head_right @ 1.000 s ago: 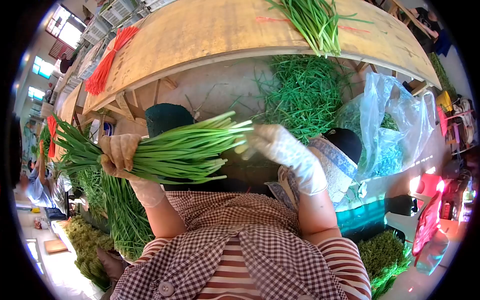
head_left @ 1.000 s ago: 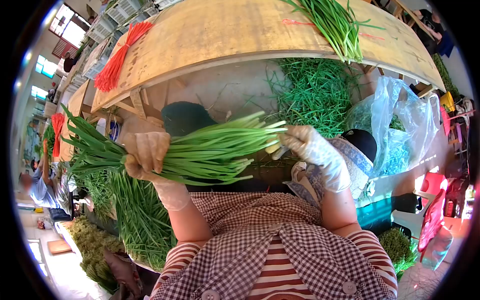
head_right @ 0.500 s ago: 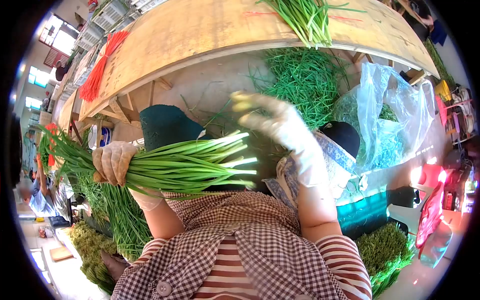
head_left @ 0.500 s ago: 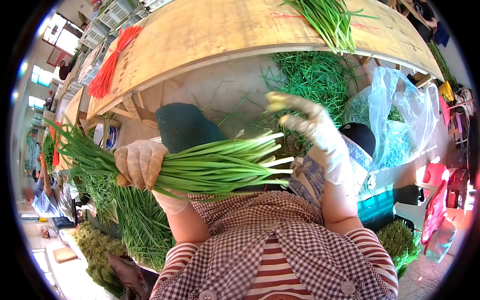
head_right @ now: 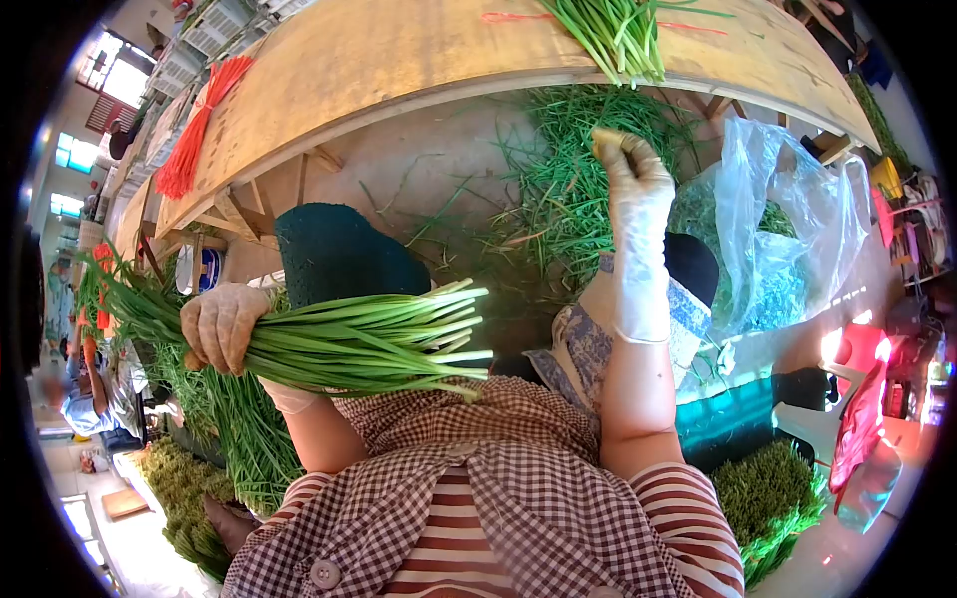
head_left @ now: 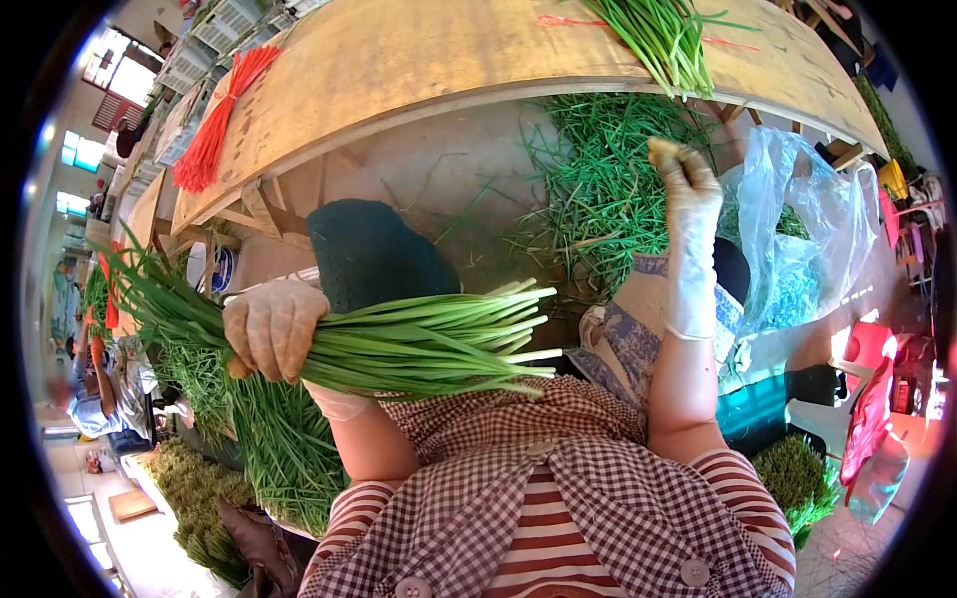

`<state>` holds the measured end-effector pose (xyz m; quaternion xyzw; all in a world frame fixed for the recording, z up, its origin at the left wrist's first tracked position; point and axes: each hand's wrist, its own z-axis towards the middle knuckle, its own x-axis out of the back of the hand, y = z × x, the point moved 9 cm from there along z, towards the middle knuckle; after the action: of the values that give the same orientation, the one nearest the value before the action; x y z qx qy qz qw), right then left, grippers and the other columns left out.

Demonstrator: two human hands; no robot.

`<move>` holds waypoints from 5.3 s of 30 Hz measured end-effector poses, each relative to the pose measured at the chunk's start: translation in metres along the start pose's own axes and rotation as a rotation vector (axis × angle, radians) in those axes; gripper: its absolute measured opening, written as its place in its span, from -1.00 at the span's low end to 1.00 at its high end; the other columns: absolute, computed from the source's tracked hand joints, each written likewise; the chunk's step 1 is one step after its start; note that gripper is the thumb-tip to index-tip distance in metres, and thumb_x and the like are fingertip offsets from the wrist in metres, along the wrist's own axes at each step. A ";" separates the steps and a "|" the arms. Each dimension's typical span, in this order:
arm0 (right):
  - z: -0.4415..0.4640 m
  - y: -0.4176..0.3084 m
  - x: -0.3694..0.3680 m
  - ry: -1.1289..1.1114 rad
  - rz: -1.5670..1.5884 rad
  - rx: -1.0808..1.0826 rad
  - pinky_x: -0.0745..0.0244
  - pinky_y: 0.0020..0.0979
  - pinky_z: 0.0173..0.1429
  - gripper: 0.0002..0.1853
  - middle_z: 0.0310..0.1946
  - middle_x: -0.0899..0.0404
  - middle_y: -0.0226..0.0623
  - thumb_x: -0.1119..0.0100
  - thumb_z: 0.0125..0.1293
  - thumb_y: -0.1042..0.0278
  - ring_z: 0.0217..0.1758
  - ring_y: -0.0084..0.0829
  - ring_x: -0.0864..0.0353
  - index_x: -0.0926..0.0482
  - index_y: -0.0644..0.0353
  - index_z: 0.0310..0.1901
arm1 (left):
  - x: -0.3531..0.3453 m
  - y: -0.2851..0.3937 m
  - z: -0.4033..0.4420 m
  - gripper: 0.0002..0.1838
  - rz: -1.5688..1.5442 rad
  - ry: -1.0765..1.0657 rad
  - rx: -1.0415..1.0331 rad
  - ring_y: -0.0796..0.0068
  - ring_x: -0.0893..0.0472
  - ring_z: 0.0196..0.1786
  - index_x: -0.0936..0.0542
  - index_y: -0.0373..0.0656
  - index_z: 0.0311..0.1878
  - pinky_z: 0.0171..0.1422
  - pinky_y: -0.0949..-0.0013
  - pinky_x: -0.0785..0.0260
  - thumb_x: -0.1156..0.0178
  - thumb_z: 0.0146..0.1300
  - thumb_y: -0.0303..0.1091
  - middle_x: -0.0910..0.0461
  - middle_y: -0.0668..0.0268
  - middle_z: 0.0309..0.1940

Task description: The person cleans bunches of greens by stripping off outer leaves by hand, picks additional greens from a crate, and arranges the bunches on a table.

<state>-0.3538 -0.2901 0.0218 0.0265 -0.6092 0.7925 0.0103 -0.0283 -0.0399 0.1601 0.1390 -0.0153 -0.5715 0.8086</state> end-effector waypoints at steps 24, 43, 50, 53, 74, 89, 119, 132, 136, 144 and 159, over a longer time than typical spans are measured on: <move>-0.107 -0.083 -0.125 -0.679 -0.172 0.524 -0.55 -0.31 -0.16 -0.74 -0.38 -0.69 -0.38 -0.47 -0.06 0.20 -0.28 -0.31 -0.64 -0.75 -0.03 -0.27 | -0.005 0.018 -0.006 -0.79 0.077 0.010 -0.068 0.42 -0.65 -0.50 -0.46 -0.19 -0.42 -0.17 0.39 -0.61 -0.31 0.14 -0.35 -0.63 0.18 -0.52; -0.133 -0.010 -0.148 -0.976 0.365 -0.442 -0.56 -0.39 -0.01 -0.77 -0.21 -0.68 -0.17 -0.41 0.05 0.42 -0.16 -0.44 -0.64 -0.70 0.38 -0.27 | -0.006 -0.009 0.001 -0.81 0.034 -0.139 0.162 0.37 -0.65 -0.45 -0.48 -0.23 -0.37 -0.18 0.34 -0.60 -0.31 0.13 -0.39 -0.61 0.12 -0.43; -0.087 -0.062 -0.110 -0.564 -0.484 0.647 -0.50 -0.21 0.23 -0.88 -0.55 -0.65 -0.39 -0.27 0.06 0.29 -0.43 -0.39 -0.63 -0.58 0.00 -0.58 | -0.002 0.015 -0.006 -0.81 0.159 0.025 -0.004 0.47 -0.64 -0.53 -0.45 -0.18 -0.44 -0.23 0.44 -0.60 -0.25 0.20 -0.38 -0.63 0.19 -0.51; -0.033 -0.019 -0.042 -0.217 -0.716 0.274 -0.52 -0.24 0.00 -0.91 -0.63 -0.60 -0.25 -0.32 0.04 0.31 -0.55 -0.31 -0.60 -0.68 0.07 -0.53 | -0.005 0.039 -0.009 -0.81 0.186 0.087 -0.166 0.50 -0.63 -0.57 -0.43 -0.15 -0.46 -0.25 0.49 -0.60 -0.24 0.21 -0.38 -0.62 0.22 -0.56; -0.077 -0.075 -0.111 -0.534 0.026 0.383 -0.56 -0.37 0.13 -0.76 -0.06 -0.69 -0.28 -0.27 0.25 0.35 0.08 -0.31 -0.64 -0.67 0.09 -0.04 | 0.025 0.023 -0.041 -0.76 0.214 0.758 -0.266 0.59 -0.43 -0.63 -0.34 -0.03 -0.48 -0.28 0.51 -0.38 -0.17 0.26 -0.42 -0.42 0.44 -0.70; -0.202 0.020 -0.187 -1.099 1.030 -0.946 -0.43 -0.14 0.29 0.33 0.35 -0.29 -0.17 -0.02 -0.23 -0.74 0.33 -0.27 -0.38 -0.01 0.08 0.49 | 0.111 0.022 -0.083 -0.87 0.842 1.815 -0.009 0.49 -0.44 -0.59 -0.50 -0.15 -0.21 -0.41 0.44 -0.43 -0.24 0.26 -0.38 -0.45 0.40 -0.56; -0.174 -0.071 -0.090 -1.200 -1.051 0.164 -0.57 -0.19 -0.26 -0.48 -0.31 -0.64 -0.01 -0.21 0.19 0.26 -0.32 -0.08 -0.66 -0.42 0.18 0.20 | 0.026 0.149 -0.086 -0.55 1.073 1.734 -0.308 0.23 -0.57 0.01 -0.46 -0.23 0.12 0.24 0.13 -0.39 -0.11 0.32 -0.09 -0.57 0.12 -0.06; 0.022 -0.384 -0.112 0.183 -0.782 0.599 -0.60 -0.41 -0.06 -0.45 -0.13 -0.68 -0.29 -0.27 0.23 0.27 -0.19 -0.36 -0.69 -0.39 0.21 0.24 | 0.039 0.093 -0.138 -0.77 0.942 1.923 -0.158 0.36 -0.64 -0.15 -0.51 -0.19 -0.07 0.02 0.35 -0.56 -0.26 0.23 -0.46 -0.60 0.21 -0.20; 0.080 -0.321 -0.216 0.289 -1.333 0.693 -0.64 -0.30 -0.33 -0.44 -0.30 -0.66 -0.28 -0.14 0.25 0.32 -0.37 -0.32 -0.71 -0.30 0.24 0.29 | 0.075 0.045 -0.116 -0.81 0.745 1.699 0.068 0.31 -0.67 -0.17 -0.53 -0.23 -0.05 0.03 0.28 -0.56 -0.19 0.29 -0.43 -0.65 0.16 -0.19; -0.035 -0.116 -0.301 -0.713 -1.769 0.347 -0.65 -0.30 -0.29 -0.34 -0.17 -0.63 -0.03 -0.14 0.23 0.26 -0.34 -0.24 -0.73 -0.24 0.40 0.32 | 0.153 -0.062 -0.077 -0.55 0.086 1.480 0.403 0.32 -0.59 0.01 -0.49 -0.17 0.15 0.21 0.25 -0.40 -0.20 0.29 -0.12 -0.61 0.19 -0.03; -0.092 -0.001 -0.102 -0.605 -1.023 -0.139 -0.54 -0.17 -0.15 -0.73 -0.25 -0.67 -0.03 -0.02 0.29 0.41 -0.23 -0.04 -0.66 -0.66 0.14 -0.06 | 0.147 -0.061 -0.089 -0.60 -0.136 1.573 0.340 0.08 -0.66 -0.11 -0.50 -0.36 0.07 0.12 0.03 -0.53 -0.21 0.19 -0.37 -0.62 0.01 -0.06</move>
<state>-0.2548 -0.1995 -0.0068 0.5401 -0.5454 0.6027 0.2183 -0.0169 -0.1765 0.0400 0.6223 0.4798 -0.3442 0.5138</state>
